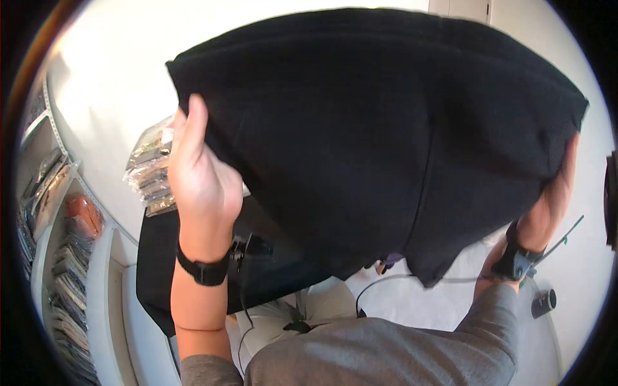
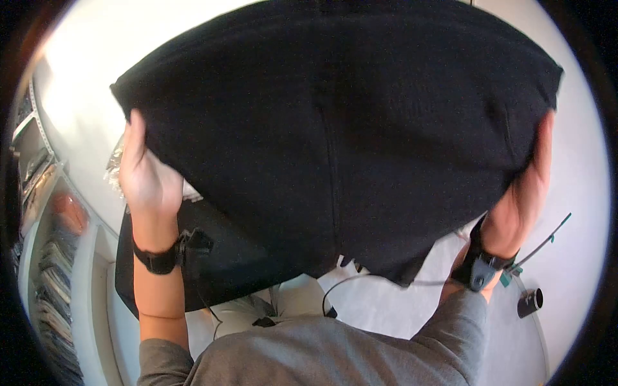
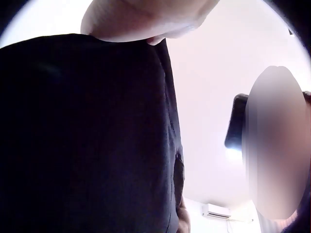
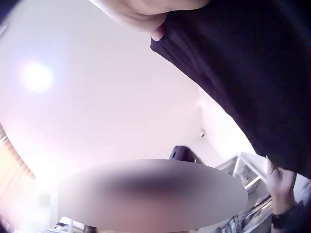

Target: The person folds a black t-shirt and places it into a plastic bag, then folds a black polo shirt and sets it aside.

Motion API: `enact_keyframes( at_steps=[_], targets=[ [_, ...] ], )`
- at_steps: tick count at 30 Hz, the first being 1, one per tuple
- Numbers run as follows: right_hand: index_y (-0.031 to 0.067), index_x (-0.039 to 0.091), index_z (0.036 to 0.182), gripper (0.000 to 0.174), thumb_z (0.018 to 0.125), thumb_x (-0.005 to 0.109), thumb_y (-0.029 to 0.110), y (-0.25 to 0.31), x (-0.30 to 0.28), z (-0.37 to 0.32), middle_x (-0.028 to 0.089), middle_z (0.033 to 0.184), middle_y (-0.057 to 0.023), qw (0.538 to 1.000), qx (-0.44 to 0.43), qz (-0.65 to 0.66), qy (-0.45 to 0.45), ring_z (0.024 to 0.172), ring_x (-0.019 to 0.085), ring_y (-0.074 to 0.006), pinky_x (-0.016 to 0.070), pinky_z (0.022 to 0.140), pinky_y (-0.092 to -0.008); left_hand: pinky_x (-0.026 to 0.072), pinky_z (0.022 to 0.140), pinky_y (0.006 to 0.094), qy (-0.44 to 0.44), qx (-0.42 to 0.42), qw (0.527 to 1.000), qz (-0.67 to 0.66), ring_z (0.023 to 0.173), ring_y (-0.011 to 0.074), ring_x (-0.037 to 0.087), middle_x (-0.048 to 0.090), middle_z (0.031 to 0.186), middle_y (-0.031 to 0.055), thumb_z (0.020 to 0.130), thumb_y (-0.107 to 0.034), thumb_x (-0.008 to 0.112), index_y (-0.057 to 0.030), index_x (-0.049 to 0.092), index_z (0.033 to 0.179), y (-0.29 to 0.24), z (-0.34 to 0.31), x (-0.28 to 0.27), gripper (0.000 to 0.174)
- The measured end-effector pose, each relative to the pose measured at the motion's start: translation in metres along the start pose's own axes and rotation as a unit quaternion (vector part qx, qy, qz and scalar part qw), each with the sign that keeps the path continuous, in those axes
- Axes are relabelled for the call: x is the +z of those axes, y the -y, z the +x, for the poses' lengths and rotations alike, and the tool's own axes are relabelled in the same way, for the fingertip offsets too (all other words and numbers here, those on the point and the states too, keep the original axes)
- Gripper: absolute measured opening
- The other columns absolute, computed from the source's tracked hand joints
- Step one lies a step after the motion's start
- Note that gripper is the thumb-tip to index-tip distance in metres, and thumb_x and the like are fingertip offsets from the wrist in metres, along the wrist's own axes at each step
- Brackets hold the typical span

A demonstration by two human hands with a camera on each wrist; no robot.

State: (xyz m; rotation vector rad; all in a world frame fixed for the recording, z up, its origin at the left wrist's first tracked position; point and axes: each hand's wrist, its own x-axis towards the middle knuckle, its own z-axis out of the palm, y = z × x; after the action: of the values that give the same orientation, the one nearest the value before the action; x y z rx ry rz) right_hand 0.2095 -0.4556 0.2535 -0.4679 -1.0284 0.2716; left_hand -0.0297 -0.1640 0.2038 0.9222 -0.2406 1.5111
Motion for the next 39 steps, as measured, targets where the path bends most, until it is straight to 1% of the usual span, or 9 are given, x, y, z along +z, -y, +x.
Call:
enact_keyframes(
  at_steps=[6,11,16,22,25,32,35,37,39],
  targets=[
    [-0.0006,0.056,0.117,0.030,0.095,0.050,0.019,-0.079,0.020,0.014,0.061,0.116,-0.0134,0.962,0.175,0.111,0.176,0.106,0.059,-0.0232,0.0481,0.094,-0.0366,0.0393,0.101,0.0349,0.059,-0.263,0.960,-0.075,0.114,0.0183,0.052,0.055,0.124,0.0068,0.099,-0.021,0.043,-0.0050,0.047,0.127,-0.003,-0.013,0.009,0.033],
    [-0.0010,0.055,0.117,0.029,0.095,0.048,0.018,-0.203,0.018,0.031,0.061,0.114,-0.0119,0.870,0.348,0.240,0.252,0.104,0.060,-0.0219,0.0495,0.092,-0.0372,0.0415,0.098,0.0332,0.392,-0.388,0.824,-0.128,0.111,0.0159,0.053,0.055,0.123,0.0052,0.100,-0.024,0.040,-0.0086,0.045,0.131,0.045,0.005,0.014,0.035],
    [0.0025,0.051,0.125,0.034,0.097,0.047,0.021,-0.216,0.056,0.013,0.059,0.118,-0.0103,0.809,0.403,0.369,0.218,0.105,0.058,-0.0188,0.0474,0.093,-0.0321,0.0465,0.088,0.0265,0.248,-0.358,0.900,-0.002,0.098,0.0106,0.056,0.057,0.110,0.0026,0.099,-0.027,0.043,-0.0097,0.048,0.128,0.052,0.002,0.007,0.034],
    [0.0019,0.046,0.128,0.040,0.096,0.051,0.025,-0.216,0.068,0.011,0.057,0.121,-0.0086,0.881,0.371,0.198,0.217,0.104,0.059,-0.0163,0.0510,0.088,-0.0293,0.0507,0.080,0.0285,0.318,-0.290,0.892,0.141,0.095,0.0127,0.058,0.060,0.106,0.0038,0.097,-0.034,0.048,-0.0068,0.054,0.122,0.030,-0.001,-0.002,0.038],
    [0.0016,0.050,0.124,0.037,0.095,0.052,0.025,-0.217,0.068,0.012,0.061,0.115,-0.0083,0.881,0.379,0.182,0.216,0.099,0.062,-0.0159,0.0524,0.085,-0.0286,0.0474,0.090,0.0253,0.377,-0.296,0.872,0.096,0.109,0.0143,0.052,0.051,0.125,0.0076,0.092,-0.012,0.054,-0.0013,0.039,0.135,0.026,0.001,-0.004,0.047],
    [-0.0008,0.060,0.109,0.025,0.093,0.055,0.017,-0.217,0.054,0.015,0.065,0.105,-0.0087,0.938,0.325,0.073,0.091,0.091,0.063,-0.0152,0.0505,0.081,-0.0273,0.0248,0.109,0.0421,0.311,-0.150,0.886,0.311,0.128,0.0263,0.040,0.041,0.140,0.0124,0.098,-0.045,0.034,-0.0082,0.045,0.131,-0.005,0.039,-0.016,0.050],
    [-0.0016,0.060,0.108,0.023,0.093,0.056,0.016,-0.221,0.055,0.013,0.066,0.103,-0.0082,0.949,0.299,0.075,0.067,0.091,0.063,-0.0147,0.0495,0.082,-0.0269,0.0231,0.109,0.0462,0.375,-0.124,0.832,0.389,0.130,0.0275,0.036,0.039,0.142,0.0117,0.092,-0.051,0.045,-0.0067,0.049,0.127,-0.028,0.036,-0.009,0.057],
    [-0.0017,0.060,0.108,0.023,0.093,0.056,0.015,-0.222,0.059,0.010,0.066,0.103,-0.0081,0.953,0.288,0.075,0.056,0.091,0.062,-0.0144,0.0491,0.082,-0.0269,0.0243,0.109,0.0432,0.454,-0.022,0.670,0.587,0.131,0.0271,0.036,0.038,0.142,0.0134,0.081,-0.054,0.061,-0.0022,0.052,0.124,-0.027,0.035,-0.010,0.068],
    [-0.0021,0.061,0.107,0.022,0.092,0.057,0.014,-0.218,0.062,0.008,0.066,0.101,-0.0081,0.960,0.268,0.073,0.044,0.091,0.062,-0.0138,0.0487,0.082,-0.0267,0.0258,0.108,0.0408,0.447,-0.039,0.636,0.628,0.132,0.0266,0.035,0.037,0.143,0.0145,0.076,-0.052,0.067,-0.0001,0.051,0.124,-0.026,0.035,-0.014,0.072]
  ],
)
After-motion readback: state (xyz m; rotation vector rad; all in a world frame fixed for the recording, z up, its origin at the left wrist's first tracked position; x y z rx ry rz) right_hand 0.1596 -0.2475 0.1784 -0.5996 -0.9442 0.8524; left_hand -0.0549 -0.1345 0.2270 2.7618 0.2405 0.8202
